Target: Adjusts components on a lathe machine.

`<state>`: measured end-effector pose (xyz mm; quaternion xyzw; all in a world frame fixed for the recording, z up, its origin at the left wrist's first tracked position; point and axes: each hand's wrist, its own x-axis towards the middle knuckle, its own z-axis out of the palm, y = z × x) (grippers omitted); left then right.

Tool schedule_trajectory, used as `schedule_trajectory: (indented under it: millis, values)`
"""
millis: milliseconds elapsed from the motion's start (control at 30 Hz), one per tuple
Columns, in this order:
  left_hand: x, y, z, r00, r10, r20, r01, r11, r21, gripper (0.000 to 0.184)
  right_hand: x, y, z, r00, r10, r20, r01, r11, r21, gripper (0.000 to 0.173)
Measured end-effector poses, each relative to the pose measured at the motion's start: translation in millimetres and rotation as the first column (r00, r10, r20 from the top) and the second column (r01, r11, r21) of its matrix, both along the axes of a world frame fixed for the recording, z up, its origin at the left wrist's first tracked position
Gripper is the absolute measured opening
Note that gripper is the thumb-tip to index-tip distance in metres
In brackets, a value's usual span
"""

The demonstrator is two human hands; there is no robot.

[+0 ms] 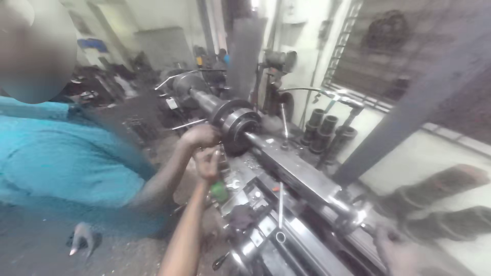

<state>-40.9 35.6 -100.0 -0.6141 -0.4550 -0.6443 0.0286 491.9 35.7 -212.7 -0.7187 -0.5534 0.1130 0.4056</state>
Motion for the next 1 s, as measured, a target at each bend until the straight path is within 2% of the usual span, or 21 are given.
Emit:
schedule_trajectory:
  millis: [267, 433, 533, 600, 667, 733, 800, 833, 867, 1000]
  values:
    - [-1, -1, 0, 1.000, -0.019, -0.023, 0.019, 1.000, 0.008, 0.038, 4, 31, 31, 0.985, -0.134, 0.105, 0.131, 0.991, 0.042, 0.045]
    - [-3, 0, -1, 0.995, -0.104, 0.010, 0.104, 0.995, -0.005, 0.037, 38, 83, 6, 0.973, -0.220, 0.066, 0.225, 0.971, -0.078, 0.040]
    - [-1, 0, 1, 0.995, -0.096, 0.012, 0.096, 0.995, -0.008, 0.037, 37, 94, 9, 0.966, -0.254, 0.039, 0.257, 0.947, -0.195, 0.039]
    - [-1, -1, 0, 0.998, -0.069, 0.000, 0.069, 0.997, -0.029, 0.038, 40, 101, -3, 0.958, -0.284, 0.038, 0.285, 0.927, -0.243, 0.040]
    - [-1, -1, 0, 0.998, -0.059, 0.007, 0.060, 0.997, -0.052, 0.036, 43, 107, -23, 0.960, -0.276, 0.044, 0.276, 0.909, -0.314, 0.043]
    - [-1, -3, 2, 0.998, -0.055, 0.031, 0.057, 0.996, -0.073, 0.033, 45, 106, -50, 0.978, -0.210, 0.015, 0.199, 0.899, -0.389, 0.046]
    - [-2, -2, 1, 0.996, -0.069, 0.052, 0.072, 0.995, -0.070, 0.032, 41, 95, -72, 0.990, -0.135, -0.029, 0.113, 0.911, -0.396, 0.043]
    - [-3, -1, 0, 0.996, -0.075, 0.053, 0.079, 0.995, -0.066, 0.033, 38, 87, -84, 0.992, -0.120, -0.039, 0.099, 0.932, -0.348, 0.044]
    - [-3, -1, -1, 0.996, -0.074, 0.053, 0.077, 0.995, -0.065, 0.034, 34, 81, -90, 0.993, -0.115, -0.031, 0.101, 0.947, -0.304, 0.045]
    - [-1, -3, 0, 0.997, -0.061, 0.038, 0.063, 0.995, -0.071, 0.035, 24, 64, -83, 0.990, -0.115, -0.076, 0.083, 0.935, -0.344, 0.044]
